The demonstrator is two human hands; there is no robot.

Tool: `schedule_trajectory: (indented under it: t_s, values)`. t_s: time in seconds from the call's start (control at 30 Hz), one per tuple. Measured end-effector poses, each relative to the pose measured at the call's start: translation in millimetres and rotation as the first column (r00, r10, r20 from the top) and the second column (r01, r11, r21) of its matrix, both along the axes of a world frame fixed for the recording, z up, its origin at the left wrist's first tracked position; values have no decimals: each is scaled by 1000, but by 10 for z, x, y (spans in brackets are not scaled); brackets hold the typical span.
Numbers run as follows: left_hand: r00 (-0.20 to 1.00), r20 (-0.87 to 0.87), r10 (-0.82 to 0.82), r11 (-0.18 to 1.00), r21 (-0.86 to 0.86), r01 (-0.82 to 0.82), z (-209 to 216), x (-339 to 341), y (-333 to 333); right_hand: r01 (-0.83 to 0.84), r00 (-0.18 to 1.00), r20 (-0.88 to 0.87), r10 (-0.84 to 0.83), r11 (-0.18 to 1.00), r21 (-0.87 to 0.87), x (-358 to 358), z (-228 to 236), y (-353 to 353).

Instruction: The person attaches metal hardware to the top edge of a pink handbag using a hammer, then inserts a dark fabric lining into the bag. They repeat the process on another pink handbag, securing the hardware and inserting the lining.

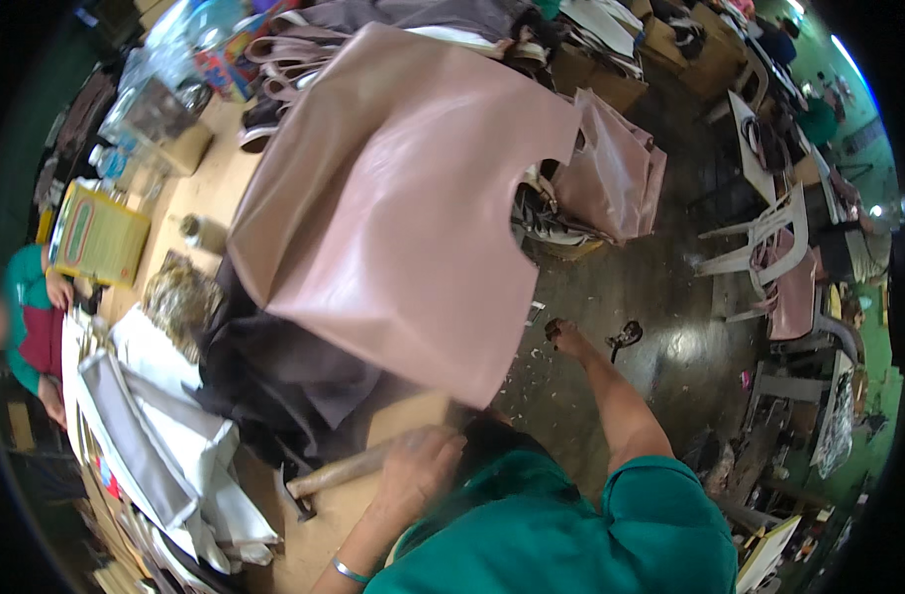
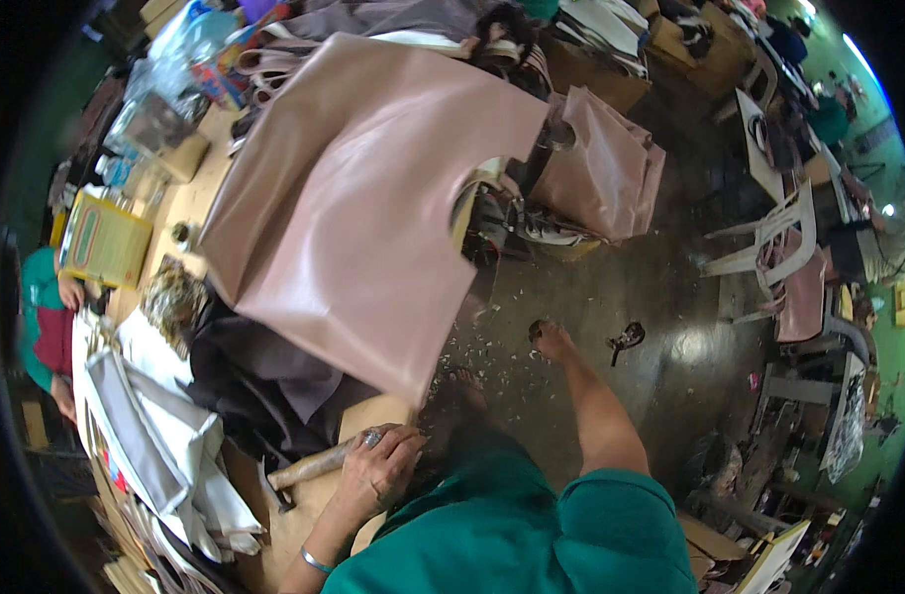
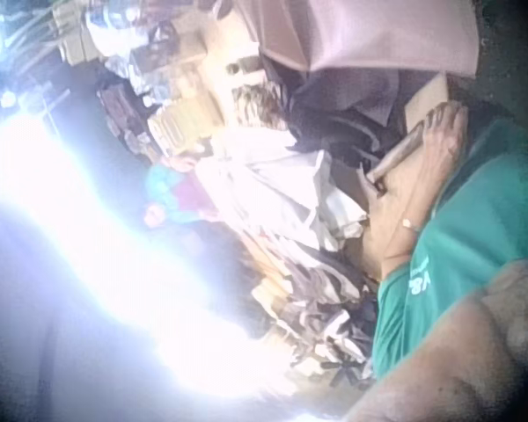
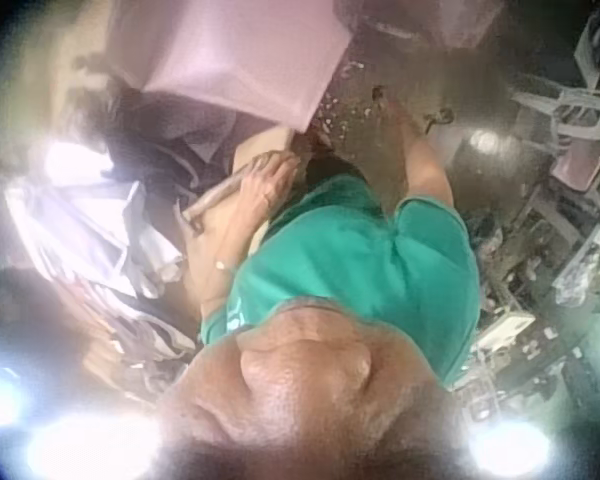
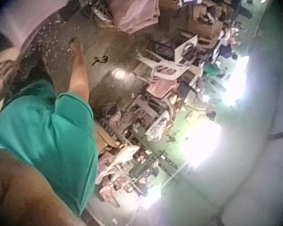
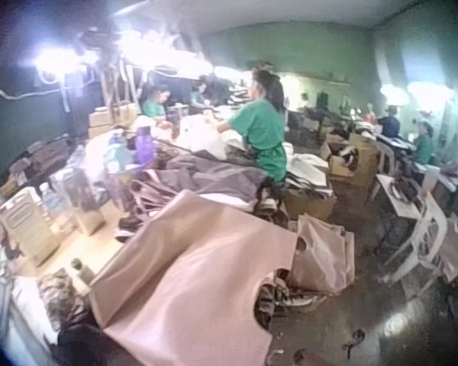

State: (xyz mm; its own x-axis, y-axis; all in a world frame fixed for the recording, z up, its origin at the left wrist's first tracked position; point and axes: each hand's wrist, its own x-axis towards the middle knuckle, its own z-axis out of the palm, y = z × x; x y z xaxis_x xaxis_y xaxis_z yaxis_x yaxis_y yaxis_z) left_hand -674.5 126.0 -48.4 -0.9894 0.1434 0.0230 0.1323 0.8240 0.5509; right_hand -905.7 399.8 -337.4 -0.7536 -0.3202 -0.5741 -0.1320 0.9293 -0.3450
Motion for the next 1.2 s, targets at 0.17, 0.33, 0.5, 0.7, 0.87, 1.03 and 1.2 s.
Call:
schedule_trajectory:
  t_s: [0.17, 0.33, 0.5, 0.7, 0.87, 1.03, 1.2]
  values:
    - [989, 149, -19, 995, -90, 33, -292, -402, 46, 505, 861, 214, -462, 827, -247, -430, 446, -222]
    - [1000, -11, 24, 995, -95, -25, -647, -631, 63, 374, 833, -343, -435, 898, -231, -1172, 390, -248]
    - [994, 82, 71, 984, -170, -56, -906, -799, 6, 875, 237, 532, -813, -59, -480, -2007, 56, -242]
    - [989, 126, 82, 979, -198, -56, -1125, -921, -23, 697, 172, 872, -458, -570, -436, -2492, -911, 191]
    - [978, 165, 126, 969, -231, -86, -1198, -904, -70, 601, 119, 878, -464, -670, -436, -2656, -757, -78]
    - [979, 176, 106, 972, -228, -64, -1227, -933, -86, 491, 222, 823, -524, -669, -558, -2740, -1018, 143]
    - [975, 190, 115, 965, -253, -64, -1249, -894, -70, 389, -15, 923, -384, -853, -349, -2628, -347, -196]
